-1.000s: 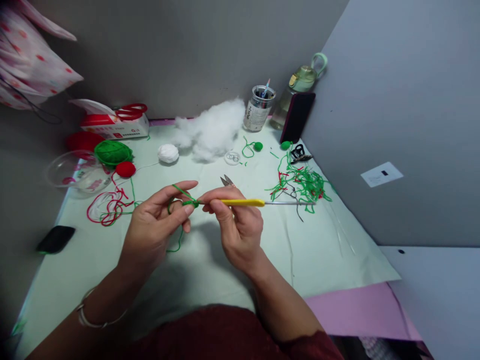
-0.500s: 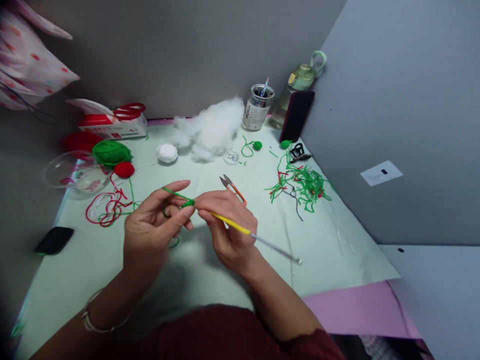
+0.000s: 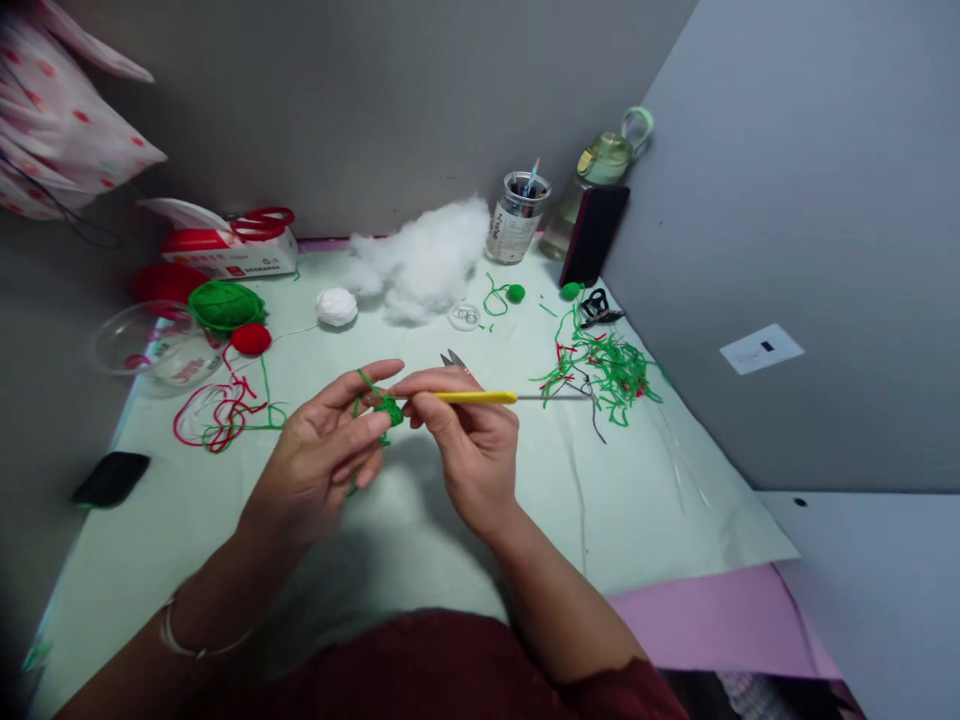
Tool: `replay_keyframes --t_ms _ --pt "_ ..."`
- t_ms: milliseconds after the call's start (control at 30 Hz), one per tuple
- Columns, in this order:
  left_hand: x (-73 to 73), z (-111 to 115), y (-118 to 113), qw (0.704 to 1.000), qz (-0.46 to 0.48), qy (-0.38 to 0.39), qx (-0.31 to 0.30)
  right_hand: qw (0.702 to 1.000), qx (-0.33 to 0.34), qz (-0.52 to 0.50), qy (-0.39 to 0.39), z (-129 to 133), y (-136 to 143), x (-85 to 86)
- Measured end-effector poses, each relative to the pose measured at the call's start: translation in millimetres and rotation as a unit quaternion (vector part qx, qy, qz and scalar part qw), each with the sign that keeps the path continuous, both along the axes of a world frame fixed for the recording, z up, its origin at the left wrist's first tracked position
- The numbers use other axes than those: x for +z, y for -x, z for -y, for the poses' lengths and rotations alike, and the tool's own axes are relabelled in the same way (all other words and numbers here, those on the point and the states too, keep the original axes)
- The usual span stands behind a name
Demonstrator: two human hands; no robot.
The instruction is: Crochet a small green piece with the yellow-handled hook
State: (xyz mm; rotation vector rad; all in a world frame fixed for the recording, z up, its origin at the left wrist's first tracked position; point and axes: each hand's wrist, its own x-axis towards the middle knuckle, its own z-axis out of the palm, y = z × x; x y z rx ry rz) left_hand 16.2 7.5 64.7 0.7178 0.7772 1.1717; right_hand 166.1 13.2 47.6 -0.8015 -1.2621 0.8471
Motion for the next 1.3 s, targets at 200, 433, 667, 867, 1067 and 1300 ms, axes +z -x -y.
replay_keyframes --t_ms 200,433,667,867,1067,1300 --pt "-4.7 -1.2 -4.3 0.999 0.024 0.032 0.03 0.96 -0.105 0.213 -0.146 8.4 4.1 -4.5" --pt "1.7 -5.8 1.4 0.992 0.08 0.099 0.009 0.998 -0.042 0.036 -0.019 3.3 -2.2 1.0" --pt "-3.1 -2.1 -5.8 0.999 0.026 0.028 0.014 1.0 -0.002 0.003 0.02 -0.6 -0.8 -1.9" --pt "0.7 -3.2 -2.0 0.999 0.026 0.027 0.015 0.993 0.036 -0.084 0.08 -3.2 -4.0 1.5" --pt "-1.6 -3.9 0.1 1.0 0.0 -0.003 0.018 0.998 0.024 -0.037 0.043 2.0 -4.3 3.3" --pt "-9.3 2.1 -1.8 0.99 -0.089 -0.066 0.09 0.977 -0.064 0.141 -0.15 6.4 -3.1 -1.7"
